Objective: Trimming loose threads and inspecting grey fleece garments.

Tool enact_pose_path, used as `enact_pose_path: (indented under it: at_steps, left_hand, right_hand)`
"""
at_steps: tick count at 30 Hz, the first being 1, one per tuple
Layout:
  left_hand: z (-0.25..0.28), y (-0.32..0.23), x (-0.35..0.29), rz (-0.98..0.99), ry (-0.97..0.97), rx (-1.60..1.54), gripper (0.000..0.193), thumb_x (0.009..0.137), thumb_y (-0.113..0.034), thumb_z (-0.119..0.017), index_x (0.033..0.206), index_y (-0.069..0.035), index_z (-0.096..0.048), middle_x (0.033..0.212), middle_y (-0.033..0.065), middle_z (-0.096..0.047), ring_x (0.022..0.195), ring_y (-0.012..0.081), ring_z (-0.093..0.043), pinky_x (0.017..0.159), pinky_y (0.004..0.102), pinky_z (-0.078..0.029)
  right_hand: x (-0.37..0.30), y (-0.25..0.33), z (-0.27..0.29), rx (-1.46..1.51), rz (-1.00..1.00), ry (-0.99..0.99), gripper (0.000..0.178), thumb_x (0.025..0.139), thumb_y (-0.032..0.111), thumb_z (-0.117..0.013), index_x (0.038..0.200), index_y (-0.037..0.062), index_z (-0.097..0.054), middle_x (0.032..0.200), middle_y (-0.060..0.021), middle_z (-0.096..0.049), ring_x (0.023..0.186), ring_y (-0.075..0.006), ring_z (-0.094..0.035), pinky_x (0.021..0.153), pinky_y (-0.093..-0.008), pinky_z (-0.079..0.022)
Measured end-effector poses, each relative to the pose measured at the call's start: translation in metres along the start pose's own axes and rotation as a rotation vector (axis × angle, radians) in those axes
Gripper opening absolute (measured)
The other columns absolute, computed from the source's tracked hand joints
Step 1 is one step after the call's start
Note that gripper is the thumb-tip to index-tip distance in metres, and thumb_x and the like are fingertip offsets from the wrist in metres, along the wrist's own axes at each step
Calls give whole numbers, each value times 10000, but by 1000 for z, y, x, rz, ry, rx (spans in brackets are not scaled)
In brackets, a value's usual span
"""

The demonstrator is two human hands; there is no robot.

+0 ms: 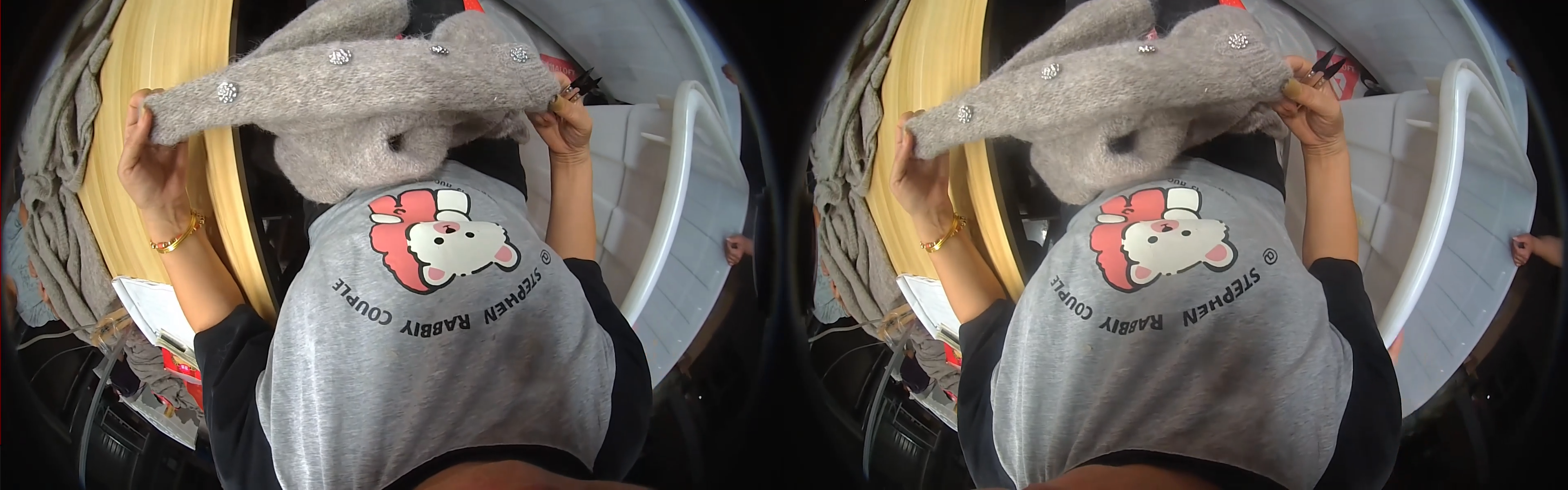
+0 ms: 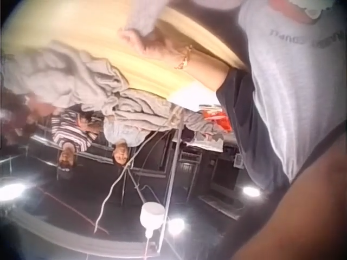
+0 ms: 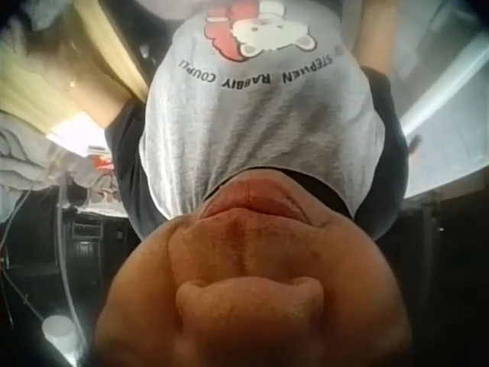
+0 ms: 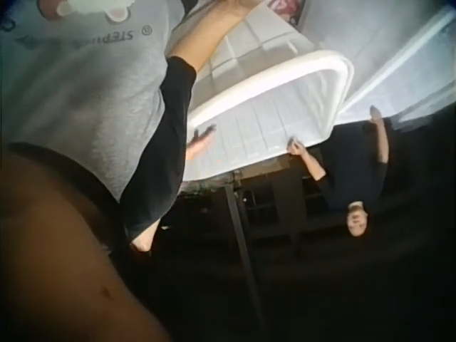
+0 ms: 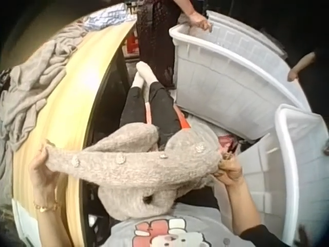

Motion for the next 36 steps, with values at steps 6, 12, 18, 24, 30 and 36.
enact_pose_path:
  at_steps: [6,12,18,24,30,36]
  left_hand:
    - [5,-6,-1,-22,15,-51,322,914,-114,-553,1206,20,-542,1161,144,-587,1136,276,-567,1017,435,-435]
    - [8,-5,0,-18,25,-46,285,893,-127,-578,1145,4,-551,1126,145,-579,1098,274,-568,1006,427,-435]
    - [-9,-6,-3,-34,-32,1,189,876,-90,-589,1050,-19,-562,1028,109,-587,971,224,-584,917,372,-462]
    - [-24,-4,-4,-24,70,18,123,875,-87,-583,988,-40,-567,937,63,-584,905,175,-580,849,312,-458]
    - [-26,9,-9,45,93,427,158,878,-108,-603,1019,-45,-571,948,37,-591,904,129,-557,818,268,-434]
    - [-160,69,-36,-206,648,1380,1091,589,-233,-896,1510,-142,-319,1482,209,-373,1366,374,-384,1113,458,-363]
  right_hand:
    - [1,1,-14,-46,-30,6,208,844,89,-700,1004,6,-596,822,-7,-522,633,-78,-421,562,-214,-326]
    - [-3,2,-11,-72,-5,4,192,809,82,-723,923,30,-577,813,-11,-506,676,-109,-448,606,-241,-356]
    - [-5,1,-5,-67,-24,-15,245,789,67,-755,943,55,-565,845,-19,-542,682,-112,-465,633,-244,-381]
    - [-7,3,0,-84,-12,-34,241,792,71,-758,923,60,-556,824,-9,-526,661,-108,-456,595,-233,-373]
    - [-13,4,-1,-84,-4,-59,247,785,54,-747,957,46,-570,848,-18,-545,671,-110,-470,605,-231,-383]
    - [0,4,-16,-85,50,41,275,833,20,-684,1096,6,-605,852,-21,-589,597,-62,-418,540,-214,-323]
Point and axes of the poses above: each hand's wrist, its own x-axis towards the middle knuckle, its own z-axis out of the back of the hand, y = z × x, the point moved 9 cm from there along x, towards the middle knuckle
